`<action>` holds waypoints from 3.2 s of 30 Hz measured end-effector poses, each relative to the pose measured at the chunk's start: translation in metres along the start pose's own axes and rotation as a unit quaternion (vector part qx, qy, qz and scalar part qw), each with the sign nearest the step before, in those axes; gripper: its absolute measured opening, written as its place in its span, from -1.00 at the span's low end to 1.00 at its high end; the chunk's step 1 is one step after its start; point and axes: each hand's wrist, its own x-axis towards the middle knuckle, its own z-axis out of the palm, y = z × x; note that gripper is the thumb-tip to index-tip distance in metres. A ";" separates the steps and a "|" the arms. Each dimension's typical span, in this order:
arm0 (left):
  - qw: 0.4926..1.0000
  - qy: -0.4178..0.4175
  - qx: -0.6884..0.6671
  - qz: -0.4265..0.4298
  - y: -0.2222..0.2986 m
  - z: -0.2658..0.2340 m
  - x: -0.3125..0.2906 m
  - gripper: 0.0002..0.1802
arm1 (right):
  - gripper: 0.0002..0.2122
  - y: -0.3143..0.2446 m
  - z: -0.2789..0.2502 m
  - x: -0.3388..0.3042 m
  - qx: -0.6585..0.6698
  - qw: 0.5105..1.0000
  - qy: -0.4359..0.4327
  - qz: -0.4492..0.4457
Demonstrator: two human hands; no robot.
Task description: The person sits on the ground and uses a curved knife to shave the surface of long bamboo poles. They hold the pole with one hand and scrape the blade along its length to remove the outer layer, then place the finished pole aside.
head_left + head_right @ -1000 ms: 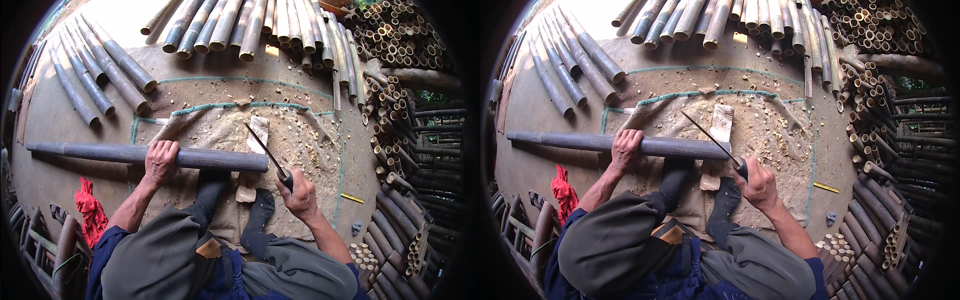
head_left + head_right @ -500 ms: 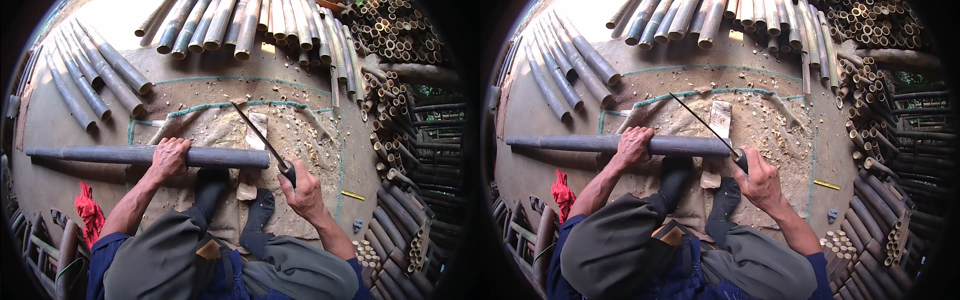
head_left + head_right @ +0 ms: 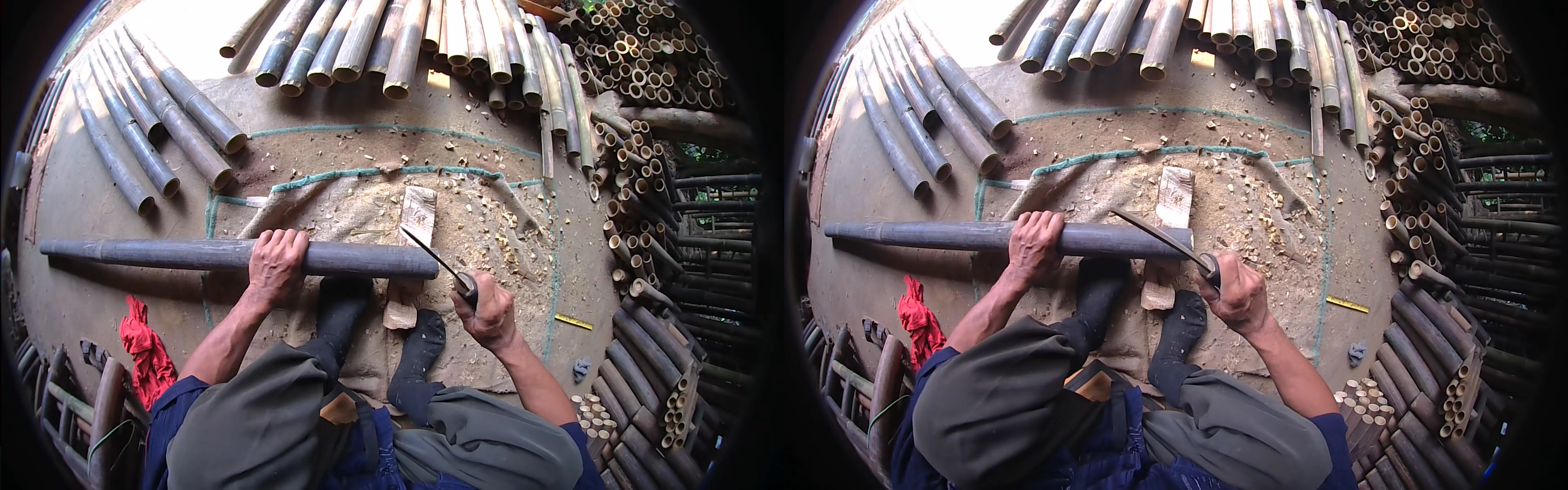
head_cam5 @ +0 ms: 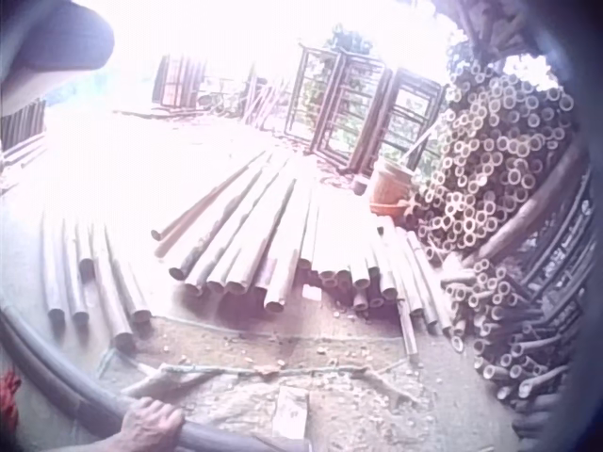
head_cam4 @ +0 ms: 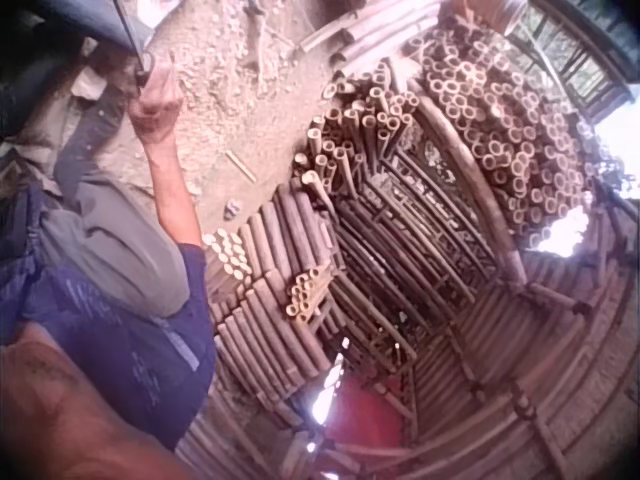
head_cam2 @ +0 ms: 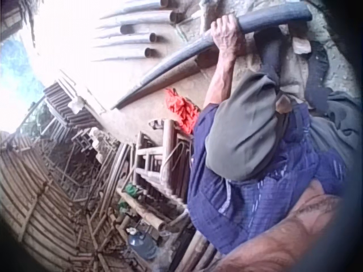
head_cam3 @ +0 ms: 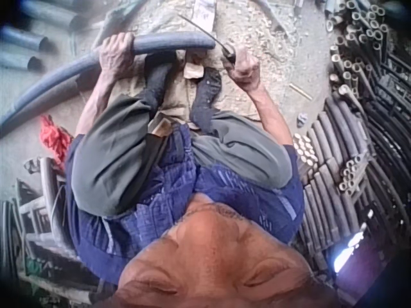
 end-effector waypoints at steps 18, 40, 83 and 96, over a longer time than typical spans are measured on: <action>0.993 -0.099 -0.062 -0.029 0.000 -0.013 0.013 -0.64 | -0.67 -0.004 -0.001 0.013 -0.045 0.987 -0.120 0.094; 0.987 -0.127 -0.066 -0.071 0.012 -0.025 0.018 -0.21 | -0.71 0.019 -0.006 0.003 -0.049 0.978 -0.148 0.141; 0.984 0.058 -0.166 -0.018 0.064 -0.033 -0.034 -0.12 | -0.79 0.033 0.079 -0.014 0.442 0.825 0.143 0.321; 0.672 -0.143 -0.636 -0.351 0.044 0.008 -0.110 -0.52 | -0.71 0.056 0.075 -0.003 0.543 0.740 0.227 0.327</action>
